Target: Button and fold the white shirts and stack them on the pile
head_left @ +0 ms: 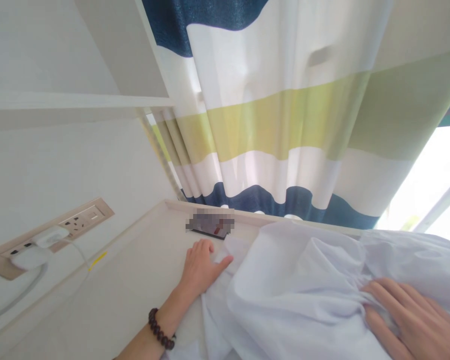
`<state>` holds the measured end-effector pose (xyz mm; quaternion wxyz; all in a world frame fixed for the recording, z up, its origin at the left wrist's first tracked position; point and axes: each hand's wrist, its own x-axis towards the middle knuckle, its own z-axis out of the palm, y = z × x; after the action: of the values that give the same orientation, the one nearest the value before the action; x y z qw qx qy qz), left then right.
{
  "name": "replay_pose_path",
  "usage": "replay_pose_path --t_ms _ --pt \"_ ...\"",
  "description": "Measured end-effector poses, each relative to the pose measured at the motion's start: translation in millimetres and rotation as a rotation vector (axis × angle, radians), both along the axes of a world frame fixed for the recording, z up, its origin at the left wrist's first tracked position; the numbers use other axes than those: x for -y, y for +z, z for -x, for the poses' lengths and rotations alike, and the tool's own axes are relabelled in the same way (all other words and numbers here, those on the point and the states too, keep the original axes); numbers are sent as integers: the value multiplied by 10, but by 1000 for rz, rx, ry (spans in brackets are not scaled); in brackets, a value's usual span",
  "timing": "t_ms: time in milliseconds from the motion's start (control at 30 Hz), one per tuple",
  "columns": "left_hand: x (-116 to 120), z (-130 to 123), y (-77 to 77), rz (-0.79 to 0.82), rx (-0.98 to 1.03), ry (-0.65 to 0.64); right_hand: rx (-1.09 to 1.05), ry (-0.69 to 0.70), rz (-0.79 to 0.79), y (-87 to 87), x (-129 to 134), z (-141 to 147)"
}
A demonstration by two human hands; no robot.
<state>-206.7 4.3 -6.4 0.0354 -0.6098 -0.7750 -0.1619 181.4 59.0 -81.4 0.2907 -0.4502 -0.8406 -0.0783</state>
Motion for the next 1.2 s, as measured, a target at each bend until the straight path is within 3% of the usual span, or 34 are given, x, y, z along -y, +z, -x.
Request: replay_pose_path --t_ms 100,400,567,733,933,1000,1100,1200 --pt "-49 120 -59 19 -80 119 83 12 -58 23 30 23" --pt "-134 137 -52 142 -133 156 52 25 -85 274 115 148" --pt "-135 127 -48 52 -66 136 -7 36 20 349 153 176" --pt "-64 -40 -13 13 27 -10 -42 28 90 395 166 201" --pt "57 -465 -21 102 106 -356 28 -21 202 571 190 226" --pt "69 -548 -34 101 98 -414 56 -51 277 660 124 135" --pt "25 -515 -2 4 49 -330 -4 -167 336 846 -17 -156" --pt "-45 -327 164 -91 8 -132 -236 -297 238 1137 -75 -481"
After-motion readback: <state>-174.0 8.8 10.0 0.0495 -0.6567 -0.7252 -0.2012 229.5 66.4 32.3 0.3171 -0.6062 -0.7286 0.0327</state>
